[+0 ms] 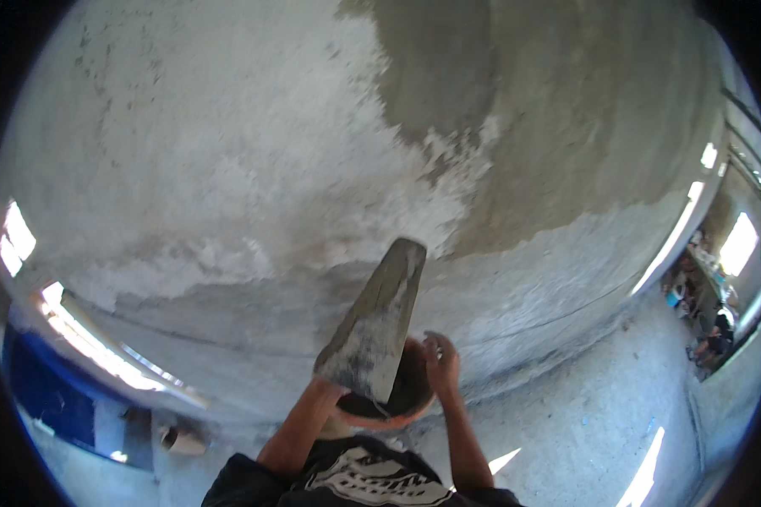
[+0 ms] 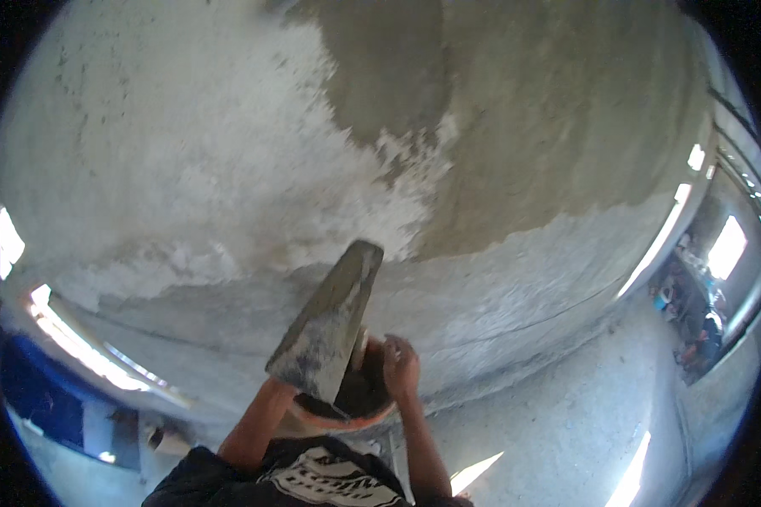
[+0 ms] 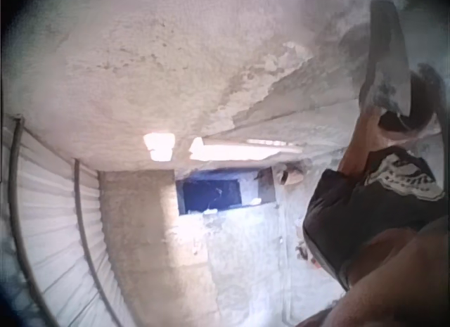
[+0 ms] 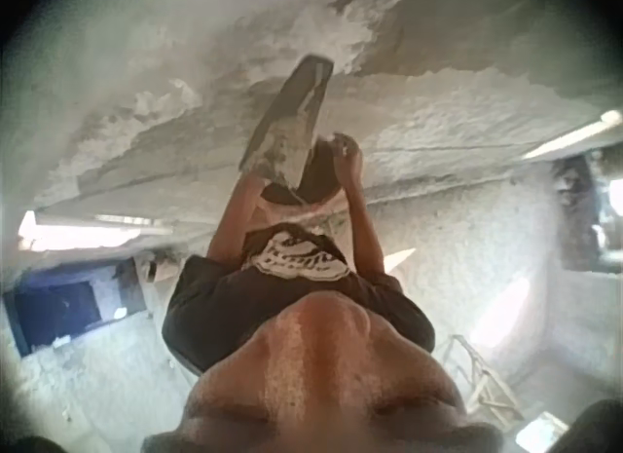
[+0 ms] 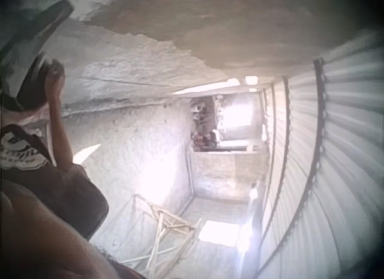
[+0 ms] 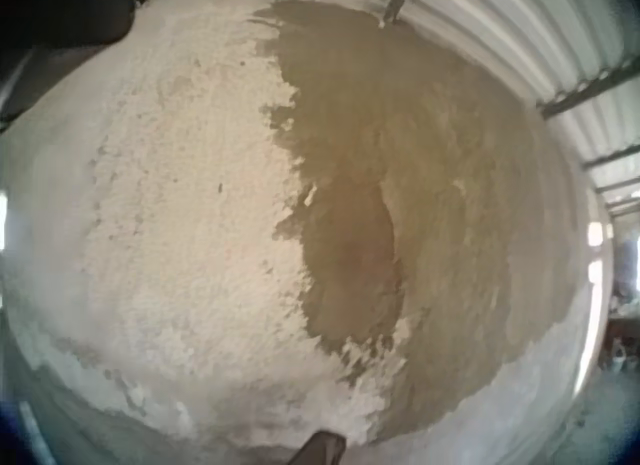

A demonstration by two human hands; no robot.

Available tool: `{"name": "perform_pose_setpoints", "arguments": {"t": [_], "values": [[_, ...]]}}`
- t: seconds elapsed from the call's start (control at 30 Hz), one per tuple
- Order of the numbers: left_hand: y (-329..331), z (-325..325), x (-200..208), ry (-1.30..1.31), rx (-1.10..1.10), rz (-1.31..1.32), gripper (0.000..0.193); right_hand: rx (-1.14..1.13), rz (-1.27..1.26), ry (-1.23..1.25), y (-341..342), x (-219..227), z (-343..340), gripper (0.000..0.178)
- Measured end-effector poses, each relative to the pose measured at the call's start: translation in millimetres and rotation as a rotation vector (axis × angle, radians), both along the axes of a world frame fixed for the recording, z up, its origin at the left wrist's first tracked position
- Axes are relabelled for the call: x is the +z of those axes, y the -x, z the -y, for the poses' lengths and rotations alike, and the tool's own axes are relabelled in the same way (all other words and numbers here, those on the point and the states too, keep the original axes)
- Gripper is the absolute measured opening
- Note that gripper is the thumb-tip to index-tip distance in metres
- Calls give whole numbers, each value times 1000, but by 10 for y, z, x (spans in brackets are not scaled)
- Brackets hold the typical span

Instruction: The person scoops cement from a bucket using a trowel, applies it onto the wall, and smooths the cement across the wall surface using a plastering float.

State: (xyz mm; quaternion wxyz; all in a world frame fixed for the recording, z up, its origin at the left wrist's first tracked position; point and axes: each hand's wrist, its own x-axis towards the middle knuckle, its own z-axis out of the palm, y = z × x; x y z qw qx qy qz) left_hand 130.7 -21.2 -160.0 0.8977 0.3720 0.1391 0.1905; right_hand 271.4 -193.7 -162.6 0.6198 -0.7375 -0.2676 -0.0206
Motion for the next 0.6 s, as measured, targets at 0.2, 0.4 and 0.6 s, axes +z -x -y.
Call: {"name": "perform_pose_setpoints", "arguments": {"t": [0.2, 0.4, 0.6], "values": [[525, -414, 405, -95, 125, 35, 46, 182, 307, 155, 32, 216, -328, 17], [505, -567, 820, -126, 164, 142, 52, 300, 384, 196, 83, 291, -590, 22], [777, -859, 181, -133, 225, 231, 38, 475, 356, 222, 246, 375, -771, 25]]}}
